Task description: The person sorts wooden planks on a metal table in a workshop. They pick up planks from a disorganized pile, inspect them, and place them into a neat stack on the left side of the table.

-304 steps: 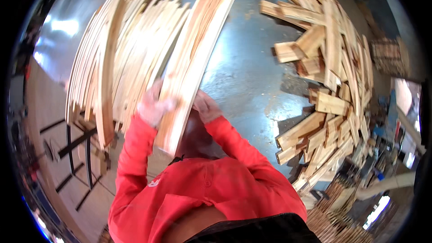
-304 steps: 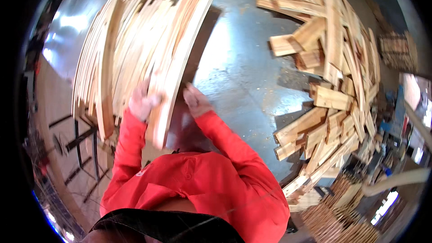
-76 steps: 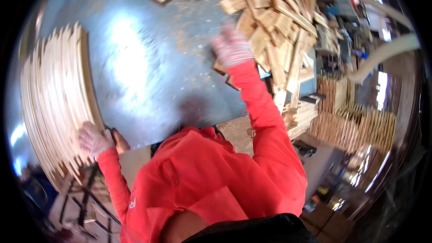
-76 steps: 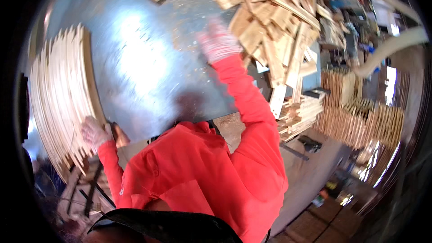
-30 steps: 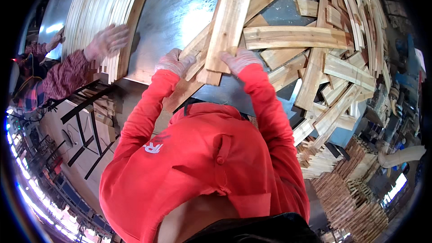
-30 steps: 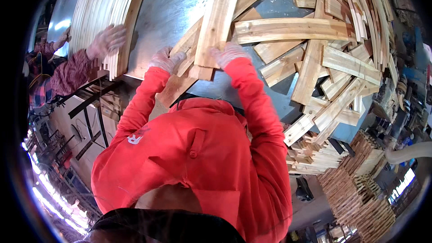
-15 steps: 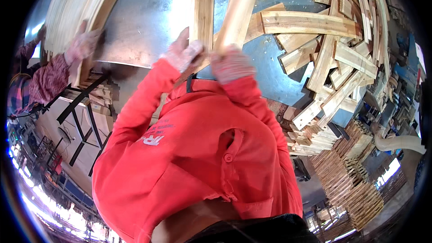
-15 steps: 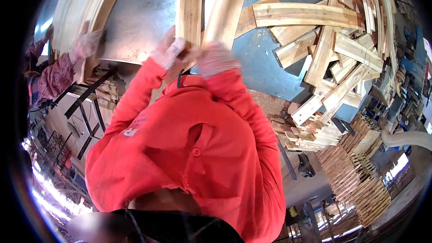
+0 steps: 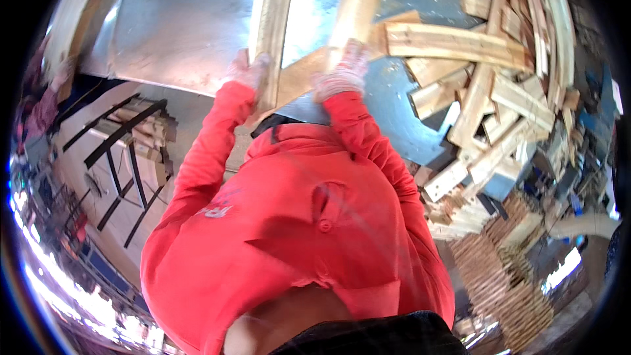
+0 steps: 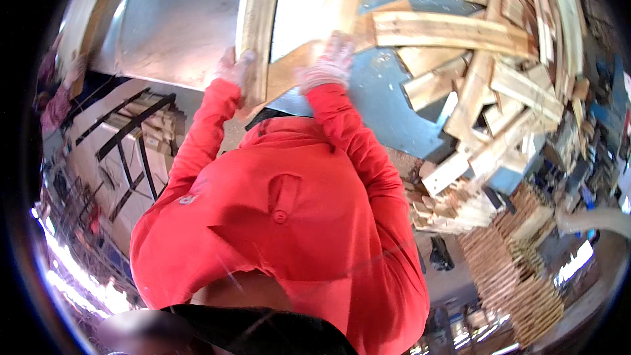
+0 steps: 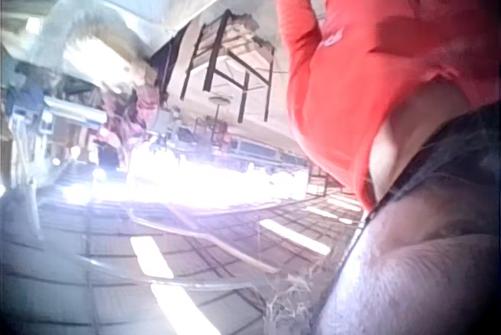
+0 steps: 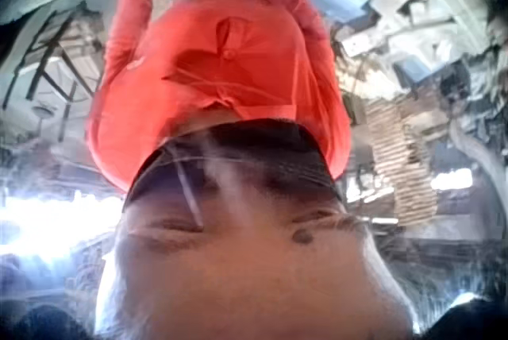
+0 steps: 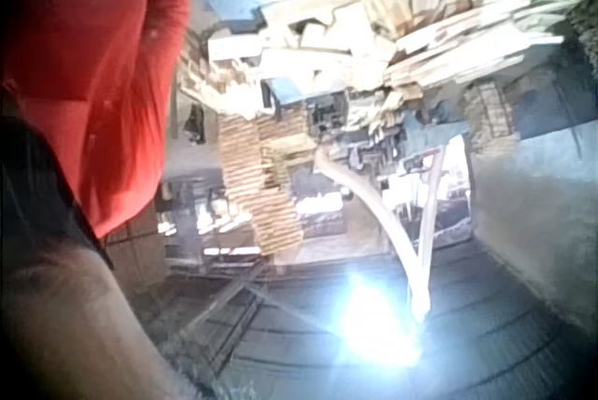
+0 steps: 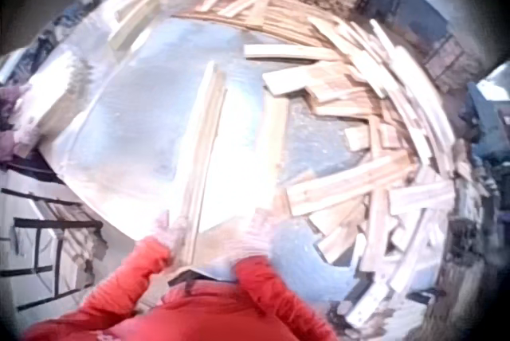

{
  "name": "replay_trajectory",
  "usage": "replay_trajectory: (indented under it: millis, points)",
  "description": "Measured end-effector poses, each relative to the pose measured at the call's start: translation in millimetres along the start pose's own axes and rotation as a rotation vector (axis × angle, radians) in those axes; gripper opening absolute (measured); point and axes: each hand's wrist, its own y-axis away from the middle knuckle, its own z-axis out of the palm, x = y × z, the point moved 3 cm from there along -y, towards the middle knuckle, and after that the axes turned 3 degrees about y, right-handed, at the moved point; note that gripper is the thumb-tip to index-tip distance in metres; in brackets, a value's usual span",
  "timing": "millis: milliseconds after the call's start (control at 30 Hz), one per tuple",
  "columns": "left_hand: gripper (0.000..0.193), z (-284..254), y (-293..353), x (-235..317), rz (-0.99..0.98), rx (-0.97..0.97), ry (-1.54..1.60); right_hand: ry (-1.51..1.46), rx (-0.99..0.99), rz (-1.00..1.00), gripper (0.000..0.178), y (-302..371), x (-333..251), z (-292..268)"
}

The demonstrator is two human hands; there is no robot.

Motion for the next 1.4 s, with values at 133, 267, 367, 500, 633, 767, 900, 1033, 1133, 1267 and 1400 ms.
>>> replay_trajectory:
  millis: [133,267,367,500,633,767,900,1033,1133,1267,1400]
  points:
    - [0.046,16.1,-21.7,-45.8,0.033,-0.202,0.473,-0.405,-0.249,-0.548,0.09,35.7,-43.9,-21.9]
    - [0.048,28.3,-35.7,-42.7,-0.063,-0.228,0.513,0.286,-0.227,-0.578,0.052,-27.4,-5.1,-90.6]
    - [0.048,22.0,-19.1,-24.4,-0.056,-0.174,0.424,0.73,-0.023,-0.268,0.069,-106.9,120.2,-133.0]
    - [0.051,8.5,-40.0,-37.6,-0.013,-0.108,0.352,0.797,0.034,-0.394,0.079,-134.1,172.7,-147.8]
    - [0.056,-20.2,-64.3,-79.5,0.045,-0.051,0.256,0.505,0.375,-0.83,0.063,-77.7,49.5,-149.5]
    - [0.064,-26.2,-44.2,-37.4,-0.193,-0.521,0.838,0.862,0.744,-1.238,0.05,-56.3,-53.6,-53.4]
    - [0.065,-21.4,-54.5,-58.6,-0.072,-0.557,0.868,0.456,0.3,-1.227,0.048,-36.5,-111.9,-60.6]
    - [0.067,-6.0,-52.6,-52.0,0.045,-0.366,0.331,0.484,0.457,-0.859,0.065,-47.2,-79.9,-54.1]
    - [0.066,-6.7,-55.8,-55.5,0.144,-0.361,0.518,0.474,0.087,-0.791,0.101,-52.3,-9.2,-62.3]
    - [0.073,-81.3,-42.2,-13.2,-0.048,-0.347,0.284,0.591,-0.227,-0.982,0.104,-63.2,28.8,-55.5]
    - [0.074,-169.4,-46.1,-15.7,0.19,-0.133,-0.009,0.534,-0.075,-1.017,0.101,-77.4,23.2,-85.8]
